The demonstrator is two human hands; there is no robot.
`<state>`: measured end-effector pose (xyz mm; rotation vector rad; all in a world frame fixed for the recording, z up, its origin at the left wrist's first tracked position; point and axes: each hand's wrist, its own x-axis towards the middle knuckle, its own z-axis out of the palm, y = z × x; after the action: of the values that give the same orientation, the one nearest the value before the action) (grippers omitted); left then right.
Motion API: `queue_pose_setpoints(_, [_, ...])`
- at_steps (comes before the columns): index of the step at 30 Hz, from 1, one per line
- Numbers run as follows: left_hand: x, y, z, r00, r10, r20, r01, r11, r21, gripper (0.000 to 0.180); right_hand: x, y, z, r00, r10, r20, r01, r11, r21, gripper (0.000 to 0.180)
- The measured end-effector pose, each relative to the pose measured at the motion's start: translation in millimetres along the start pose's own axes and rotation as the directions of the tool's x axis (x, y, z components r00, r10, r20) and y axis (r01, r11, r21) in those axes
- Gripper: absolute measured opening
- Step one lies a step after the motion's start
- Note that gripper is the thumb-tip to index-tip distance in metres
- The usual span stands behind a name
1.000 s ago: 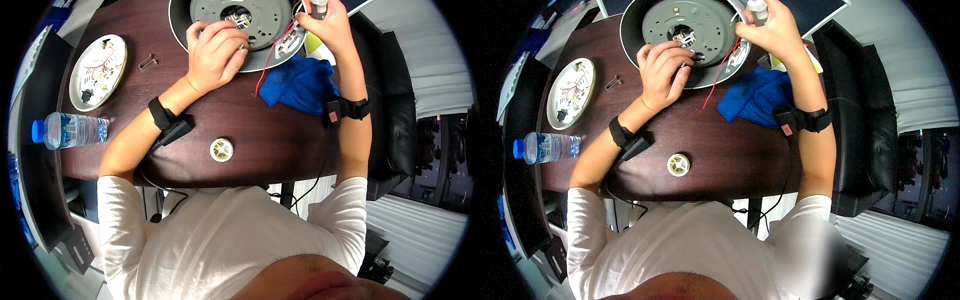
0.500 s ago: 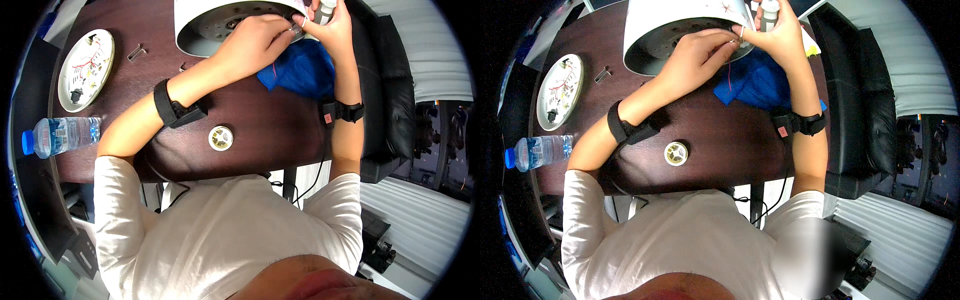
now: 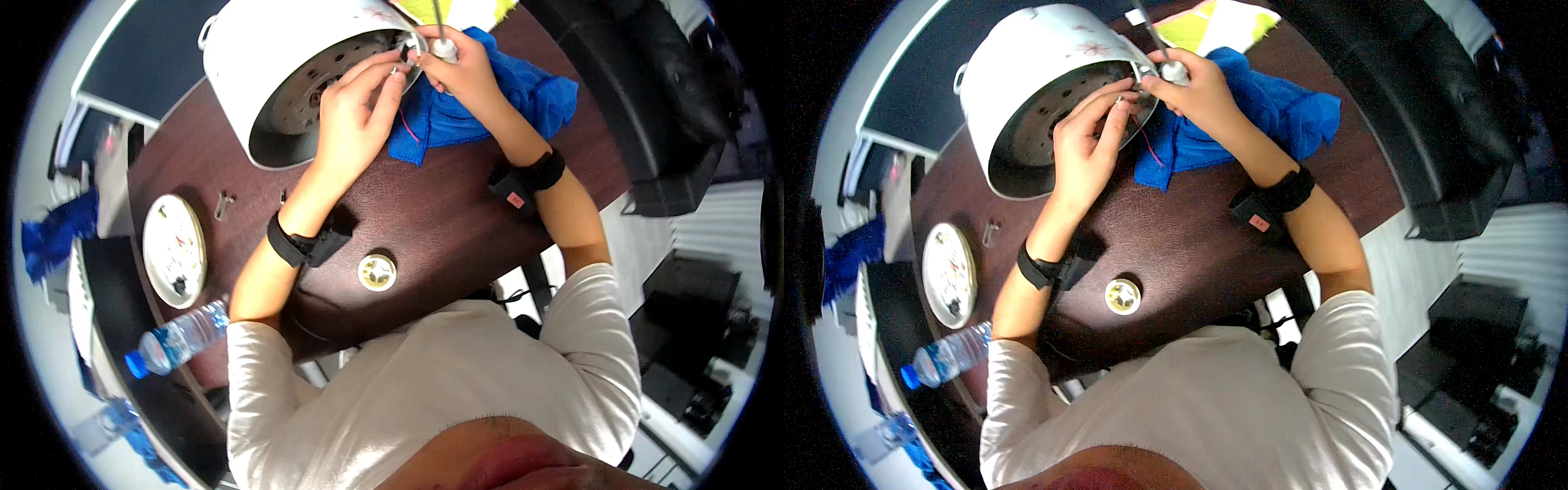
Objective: The person uses a screwdriver to tighten screws on the internal components of a disassembled white appliance. They repeatedly adjust wires and secure parts within the housing while working at a table.
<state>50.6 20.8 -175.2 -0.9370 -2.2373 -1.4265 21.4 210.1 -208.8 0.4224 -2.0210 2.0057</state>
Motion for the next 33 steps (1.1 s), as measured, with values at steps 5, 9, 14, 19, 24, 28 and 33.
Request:
queue_pose_setpoints(5, [8.8, 0.6, 11.0, 0.996, -0.033, 0.084, 0.031, 0.999, 0.029, 0.020, -7.5, 9.9, -6.2, 1.000, 0.009, -0.002, -0.009, 0.985, -0.172, 0.033])
queue_pose_setpoints(9, [11.4, -1.5, 10.0, 0.987, -0.052, 0.153, 0.038, 0.995, 0.096, 0.022, -8.6, 19.2, -0.9, 0.982, -0.181, -0.054, 0.160, 0.949, -0.272, 0.034])
queue_pose_setpoints(14, [9.8, -8.9, 9.9, 0.988, -0.070, 0.137, 0.078, 0.995, -0.059, 0.023, -9.0, 21.4, 1.1, 0.930, -0.360, -0.068, 0.318, 0.886, -0.338, 0.033])
queue_pose_setpoints(19, [9.3, -16.6, 11.5, 0.993, -0.032, 0.114, 0.041, 0.996, -0.078, 0.025, -7.4, 17.2, 2.1, 0.918, -0.389, -0.076, 0.333, 0.860, -0.386, 0.027])
queue_pose_setpoints(24, [9.0, -18.8, 12.3, 0.996, -0.017, 0.091, 0.027, 0.995, -0.100, 0.025, -5.6, 20.2, 5.0, 0.919, -0.382, -0.101, 0.327, 0.878, -0.349, 0.028])
queue_pose_setpoints(28, [9.4, -17.8, 10.2, 0.991, -0.028, 0.127, 0.040, 0.994, -0.097, 0.025, 0.0, 26.8, 6.8, 0.918, -0.389, -0.083, 0.340, 0.875, -0.344, 0.029])
queue_pose_setpoints(33, [11.1, -16.7, 8.9, 0.987, -0.045, 0.152, 0.058, 0.995, -0.085, 0.024, 5.4, 31.8, 2.9, 0.904, -0.425, -0.047, 0.376, 0.841, -0.389, 0.030])
